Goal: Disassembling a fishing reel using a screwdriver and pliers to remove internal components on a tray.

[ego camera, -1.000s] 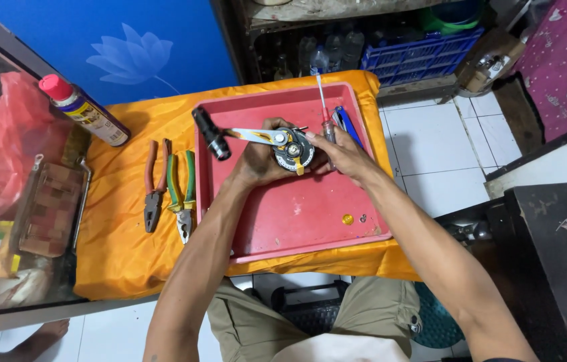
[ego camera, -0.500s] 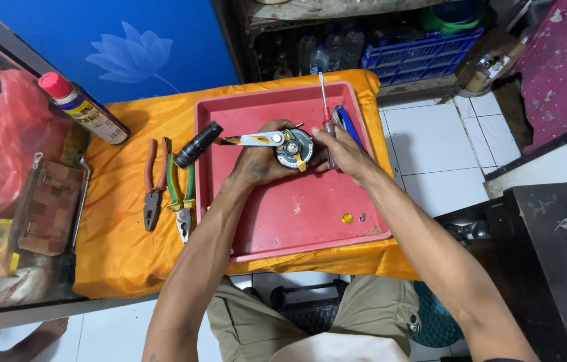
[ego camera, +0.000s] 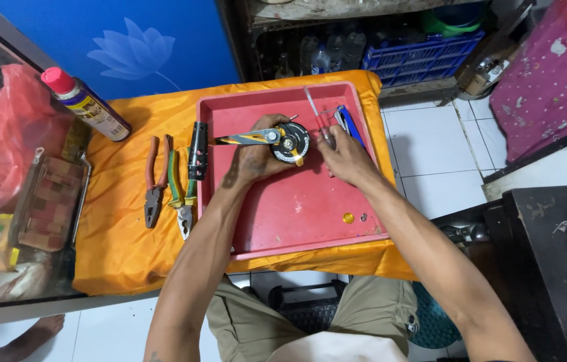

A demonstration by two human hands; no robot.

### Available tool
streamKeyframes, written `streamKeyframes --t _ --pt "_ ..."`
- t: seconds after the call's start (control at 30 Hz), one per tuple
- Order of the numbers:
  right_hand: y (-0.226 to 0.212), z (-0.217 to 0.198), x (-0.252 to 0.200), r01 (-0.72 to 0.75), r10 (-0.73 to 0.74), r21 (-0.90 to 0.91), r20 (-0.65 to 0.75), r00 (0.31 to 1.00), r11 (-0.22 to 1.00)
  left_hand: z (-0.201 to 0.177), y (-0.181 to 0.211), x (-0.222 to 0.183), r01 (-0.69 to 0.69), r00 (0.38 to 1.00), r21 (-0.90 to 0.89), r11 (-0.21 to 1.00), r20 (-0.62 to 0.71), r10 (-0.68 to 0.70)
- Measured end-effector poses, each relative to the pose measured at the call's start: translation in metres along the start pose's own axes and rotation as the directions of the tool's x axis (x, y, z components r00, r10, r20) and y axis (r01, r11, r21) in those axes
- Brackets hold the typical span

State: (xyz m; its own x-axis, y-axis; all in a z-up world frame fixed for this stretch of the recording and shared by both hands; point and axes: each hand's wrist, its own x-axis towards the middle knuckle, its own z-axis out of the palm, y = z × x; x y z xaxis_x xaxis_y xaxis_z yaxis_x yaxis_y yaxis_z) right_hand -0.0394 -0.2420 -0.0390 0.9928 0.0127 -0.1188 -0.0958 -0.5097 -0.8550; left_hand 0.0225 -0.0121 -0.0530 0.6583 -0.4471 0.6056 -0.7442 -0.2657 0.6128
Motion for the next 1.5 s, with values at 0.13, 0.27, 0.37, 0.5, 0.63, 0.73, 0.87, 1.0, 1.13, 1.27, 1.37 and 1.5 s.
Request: streamKeyframes --t 0.13,0.27,0.37,0.5,0.63,0.73,0.87,1.0,1.13,1.27,1.37,1.5 --pt "-0.029 -0.003 -0.023 0.108 -0.114 -0.283 -0.007 0.993 0.953 -0.005 0.000 0.001 0.015 1.000 0.021 1.000 -0.019 -0.015" --pt "-0.033 -0.006 -0.025 0.110 -0.106 -0.464 0.034 0.994 0.879 -0.007 0.006 0.002 -0.013 0.999 0.002 1.000 -0.035 0.013" --pt "-0.022 -0.003 -0.019 0.120 -0.119 -0.505 0.035 0.992 0.855 -0.006 0.004 0.001 -0.010 0.999 0.029 1.000 -0.045 0.012" --pt "-0.037 -0.008 -0.033 0.147 -0.176 -0.478 -0.017 0.984 0.866 -0.005 0.004 -0.002 -0.017 0.999 0.035 0.999 -0.051 0.018" --pt "-0.022 -0.018 -0.017 0.243 -0.326 -0.423 -0.137 0.935 0.873 -0.002 0.006 -0.002 -0.041 0.998 0.010 0.999 -0.053 0.042" --pt "-0.004 -0.036 0.003 0.299 -0.499 -0.526 -0.290 0.817 0.796 0.000 0.014 -0.004 -0.045 0.998 0.000 0.999 -0.049 0.045" --pt "-0.006 -0.044 0.016 0.020 -0.200 -0.662 -0.197 0.960 0.749 0.004 0.019 -0.001 -0.066 0.997 -0.019 0.998 -0.044 0.065" --pt "0.012 -0.031 0.046 0.016 -0.232 -0.805 -0.151 0.961 0.593 0.007 0.022 -0.001 -0.081 0.996 -0.035 0.996 -0.043 0.080" --pt "0.023 -0.028 0.062 0.021 -0.243 -0.803 -0.156 0.957 0.596 -0.004 0.006 -0.006 -0.101 0.994 0.038 0.994 -0.036 0.102" --pt "0.020 -0.030 0.053 0.075 -0.300 -0.747 -0.171 0.938 0.660 -0.005 -0.003 -0.004 -0.120 0.992 0.021 0.993 -0.026 0.121" --pt "0.004 -0.030 0.027 0.185 -0.335 -0.627 -0.130 0.933 0.757 -0.011 0.009 -0.008 -0.137 0.991 0.031 0.990 -0.003 0.137" --pt "-0.057 -0.046 -0.016 0.368 -0.410 -0.273 -0.113 0.905 0.889 -0.010 0.023 0.000 -0.143 0.990 0.062 0.988 0.017 0.143"
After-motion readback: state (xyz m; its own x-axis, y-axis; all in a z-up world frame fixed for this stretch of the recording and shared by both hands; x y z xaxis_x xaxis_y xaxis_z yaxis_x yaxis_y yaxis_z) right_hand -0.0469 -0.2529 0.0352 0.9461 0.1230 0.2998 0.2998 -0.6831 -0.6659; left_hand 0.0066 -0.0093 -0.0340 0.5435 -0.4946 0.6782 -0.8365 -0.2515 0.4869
